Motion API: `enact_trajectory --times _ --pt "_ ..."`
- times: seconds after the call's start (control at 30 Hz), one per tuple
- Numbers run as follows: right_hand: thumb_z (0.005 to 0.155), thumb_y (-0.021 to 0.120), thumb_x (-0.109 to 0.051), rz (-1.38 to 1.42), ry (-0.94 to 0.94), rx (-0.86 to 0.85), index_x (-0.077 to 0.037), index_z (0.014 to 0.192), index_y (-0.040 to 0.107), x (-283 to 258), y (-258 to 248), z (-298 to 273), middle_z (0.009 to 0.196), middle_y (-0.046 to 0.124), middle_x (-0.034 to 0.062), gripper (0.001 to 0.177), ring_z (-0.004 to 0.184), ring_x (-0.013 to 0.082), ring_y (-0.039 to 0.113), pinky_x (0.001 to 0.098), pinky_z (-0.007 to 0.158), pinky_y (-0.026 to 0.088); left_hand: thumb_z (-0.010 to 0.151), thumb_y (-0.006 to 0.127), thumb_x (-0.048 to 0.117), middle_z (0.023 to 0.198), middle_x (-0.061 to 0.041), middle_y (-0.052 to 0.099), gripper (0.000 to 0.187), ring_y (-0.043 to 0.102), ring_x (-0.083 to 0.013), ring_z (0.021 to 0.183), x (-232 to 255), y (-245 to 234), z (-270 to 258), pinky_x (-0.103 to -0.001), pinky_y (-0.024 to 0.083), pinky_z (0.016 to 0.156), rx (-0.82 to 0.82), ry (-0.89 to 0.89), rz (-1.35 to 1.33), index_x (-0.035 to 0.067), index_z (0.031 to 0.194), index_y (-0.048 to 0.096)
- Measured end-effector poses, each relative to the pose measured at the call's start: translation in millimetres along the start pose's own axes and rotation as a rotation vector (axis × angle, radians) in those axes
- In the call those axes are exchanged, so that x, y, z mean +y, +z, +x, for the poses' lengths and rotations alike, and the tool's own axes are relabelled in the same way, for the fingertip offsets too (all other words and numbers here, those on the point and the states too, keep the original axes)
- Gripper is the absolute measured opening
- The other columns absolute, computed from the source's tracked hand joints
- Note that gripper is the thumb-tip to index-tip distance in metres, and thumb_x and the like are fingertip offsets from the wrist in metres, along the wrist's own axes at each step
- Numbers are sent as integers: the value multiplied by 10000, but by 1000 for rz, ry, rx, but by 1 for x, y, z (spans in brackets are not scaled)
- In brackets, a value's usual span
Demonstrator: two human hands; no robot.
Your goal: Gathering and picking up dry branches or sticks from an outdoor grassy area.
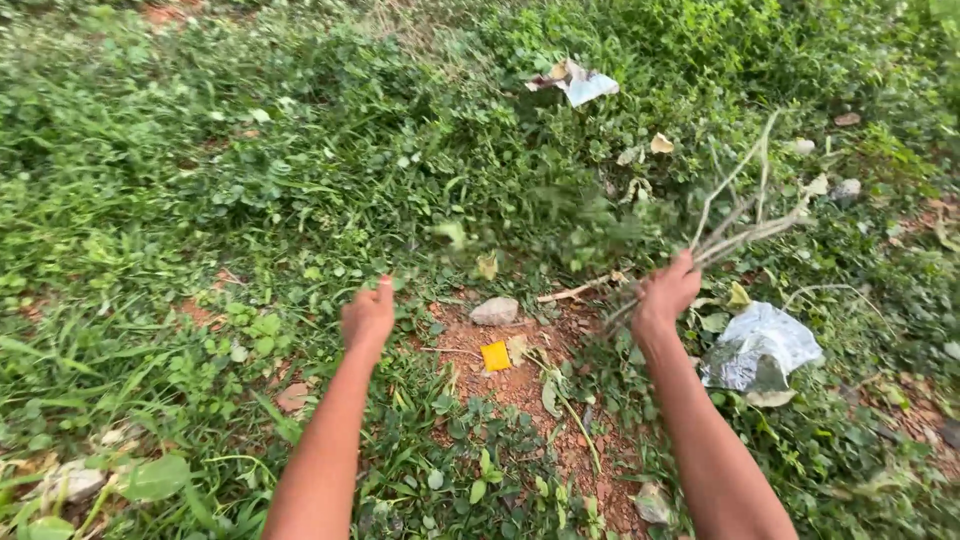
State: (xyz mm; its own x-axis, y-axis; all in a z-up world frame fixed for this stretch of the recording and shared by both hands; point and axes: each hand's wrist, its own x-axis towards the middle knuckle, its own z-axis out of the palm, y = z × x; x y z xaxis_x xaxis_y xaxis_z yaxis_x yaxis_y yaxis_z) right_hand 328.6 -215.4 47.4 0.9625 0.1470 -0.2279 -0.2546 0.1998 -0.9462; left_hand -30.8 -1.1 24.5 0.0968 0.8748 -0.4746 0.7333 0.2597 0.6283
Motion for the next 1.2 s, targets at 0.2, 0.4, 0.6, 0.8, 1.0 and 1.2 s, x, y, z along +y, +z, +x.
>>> enact_trajectory --times 0.2,0.4,0.6,0.8,1.0,1.2 --pt "1089 488 -367 -326 182 -200 -147 933 515 18 27 -102 789 540 -39 271 664 47 559 253 479 464 1022 345 705 1495 -215 475 724 268 -451 1490 -26 37 43 -651 267 1159 98 108 58 115 1331 628" --pt "1096 458 -359 -533 695 -1125 -103 927 511 91 14 -130 611 410 -47 312 440 42 326 199 343 294 990 490 617 1178 -208 650 554 612 -381 1135 16 49 6 -545 458 983 30 129 28 139 1098 747" --pt "1032 498 -84 -57 509 -443 -51 1003 540 75 -23 -23 677 481 -3 61 467 68 418 261 457 539 927 665 561 789 -112 693 518 648 -269 763 34 30 -21 -451 487 736 -58 226 78 81 736 705" --pt "1081 443 -328 46 -53 10 -128 876 429 6 -7 -76 632 418 -36 287 436 70 370 255 345 319 880 723 561 785 -102 702 542 647 -254 740 25 15 -16 -442 494 743 -68 201 95 74 648 667" --pt "1026 504 -281 -156 406 -633 -131 884 525 52 7 -124 571 424 -63 207 392 61 325 232 299 260 934 666 553 845 -111 752 462 703 -280 802 17 22 0 -459 530 822 -63 211 116 118 824 780" --pt "1038 546 -194 -127 818 -578 -88 929 542 113 -10 -45 616 437 -34 152 430 67 319 211 335 264 866 728 468 1177 -62 732 333 678 -262 1080 27 25 -11 -467 512 937 -95 292 168 180 1025 778"
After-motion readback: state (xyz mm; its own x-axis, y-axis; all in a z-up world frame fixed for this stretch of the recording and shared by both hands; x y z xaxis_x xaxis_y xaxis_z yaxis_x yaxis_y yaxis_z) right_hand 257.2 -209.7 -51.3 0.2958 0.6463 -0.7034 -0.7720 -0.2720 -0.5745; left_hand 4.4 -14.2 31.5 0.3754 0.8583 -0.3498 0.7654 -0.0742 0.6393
